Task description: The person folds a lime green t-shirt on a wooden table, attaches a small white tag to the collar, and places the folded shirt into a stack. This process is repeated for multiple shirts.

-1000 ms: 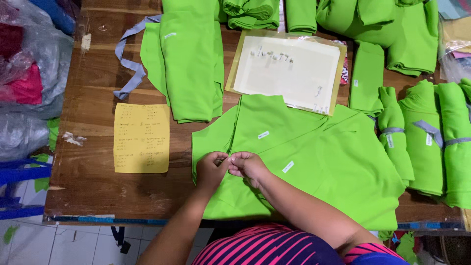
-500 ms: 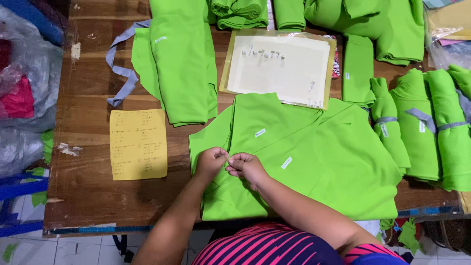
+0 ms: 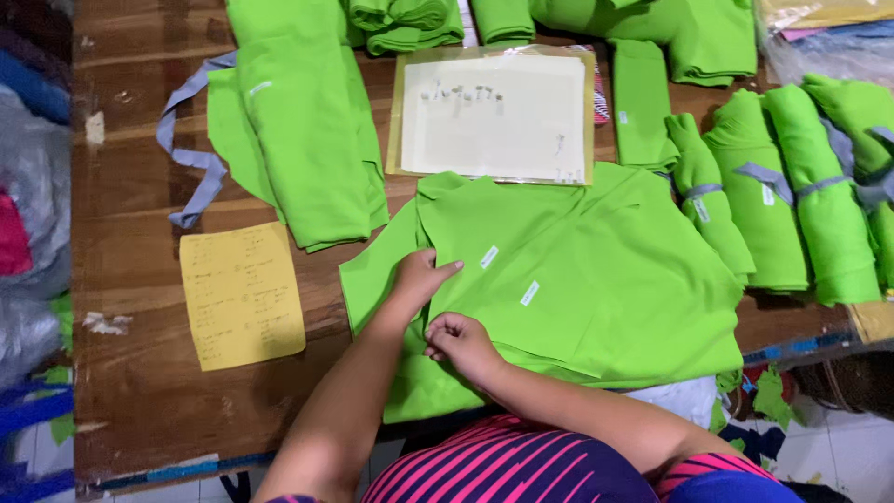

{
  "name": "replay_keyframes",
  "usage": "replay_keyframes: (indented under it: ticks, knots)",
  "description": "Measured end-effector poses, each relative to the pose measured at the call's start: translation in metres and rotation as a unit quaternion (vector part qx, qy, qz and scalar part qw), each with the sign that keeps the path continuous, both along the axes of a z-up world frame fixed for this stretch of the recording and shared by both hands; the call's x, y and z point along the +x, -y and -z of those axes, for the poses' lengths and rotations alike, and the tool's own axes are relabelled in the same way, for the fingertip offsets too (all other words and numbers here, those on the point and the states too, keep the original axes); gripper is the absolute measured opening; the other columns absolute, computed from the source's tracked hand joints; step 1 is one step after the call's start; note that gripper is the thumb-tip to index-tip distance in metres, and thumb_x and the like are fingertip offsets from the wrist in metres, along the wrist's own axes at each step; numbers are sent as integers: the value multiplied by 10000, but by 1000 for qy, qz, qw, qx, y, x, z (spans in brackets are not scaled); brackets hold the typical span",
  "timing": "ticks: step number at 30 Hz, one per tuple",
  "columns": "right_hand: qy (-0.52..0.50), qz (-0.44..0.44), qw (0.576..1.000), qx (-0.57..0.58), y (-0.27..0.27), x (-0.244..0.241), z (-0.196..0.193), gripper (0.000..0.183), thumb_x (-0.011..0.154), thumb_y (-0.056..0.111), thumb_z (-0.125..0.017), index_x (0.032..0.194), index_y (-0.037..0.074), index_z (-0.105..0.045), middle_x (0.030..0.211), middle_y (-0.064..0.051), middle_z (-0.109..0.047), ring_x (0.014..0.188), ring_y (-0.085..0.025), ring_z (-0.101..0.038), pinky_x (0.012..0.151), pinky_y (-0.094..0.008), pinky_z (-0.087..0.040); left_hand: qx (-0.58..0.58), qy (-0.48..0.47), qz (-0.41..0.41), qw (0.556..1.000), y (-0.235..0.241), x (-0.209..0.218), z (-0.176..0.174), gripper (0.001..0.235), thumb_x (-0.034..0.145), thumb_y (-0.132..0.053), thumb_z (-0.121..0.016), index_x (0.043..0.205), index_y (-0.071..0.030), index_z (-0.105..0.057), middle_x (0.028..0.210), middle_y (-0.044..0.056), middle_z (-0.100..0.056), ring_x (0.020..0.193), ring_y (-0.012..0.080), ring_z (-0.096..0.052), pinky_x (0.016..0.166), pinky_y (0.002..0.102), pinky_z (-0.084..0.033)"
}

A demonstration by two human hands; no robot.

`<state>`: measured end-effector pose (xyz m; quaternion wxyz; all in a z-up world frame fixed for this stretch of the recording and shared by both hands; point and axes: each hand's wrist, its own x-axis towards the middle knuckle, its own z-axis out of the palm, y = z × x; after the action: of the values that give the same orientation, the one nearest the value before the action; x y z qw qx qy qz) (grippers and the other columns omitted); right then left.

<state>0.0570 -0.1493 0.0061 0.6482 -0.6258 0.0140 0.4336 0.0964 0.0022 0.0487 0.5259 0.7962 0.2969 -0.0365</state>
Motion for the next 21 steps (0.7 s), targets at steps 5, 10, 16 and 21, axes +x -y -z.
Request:
replay_keyframes:
  ticks: [5,10,16,21]
  knots:
    - [17,86,996,-14,23,31,-52,129,921,81,-584,1009,2,-636,772,-110,-623,642,-187,-666,569,-262,-593,-253,76,-63,962,9,37,30,585,808,-221,-769,1267,45,-524,1190,231,-598,1130,302,-554,995,437,-418]
    - [16,250,968,27,79,96,-53,470,1004,358,-389,1315,11,-451,1030,-133,-577,912,-241,-680,848,-377,-577,-151,141,133,969,60,35,-34,355,673,-233,-899,869,-66,-654,783,115,-689,832,235,-682,820,405,-494]
    - [-59,123,990,-31,150,97,-73,1044,840,820,-368,1501,20,-257,1542,-366,-110,1427,-531,27,1090,-698,97,82,172,562,805,129,4,-54,160,869,-319,-663,884,-159,-663,1533,167,-401,1434,407,-328,1094,733,-204]
    - [289,96,878,-369,207,116,23,108,731,205,-744,767,146,-661,608,-72,-590,591,-222,-562,570,-371,-421,254,165,435,848,108,-17,-57,778,755,-519,-736,1373,-123,-480,1464,178,-443,1383,472,-308,1028,747,-264]
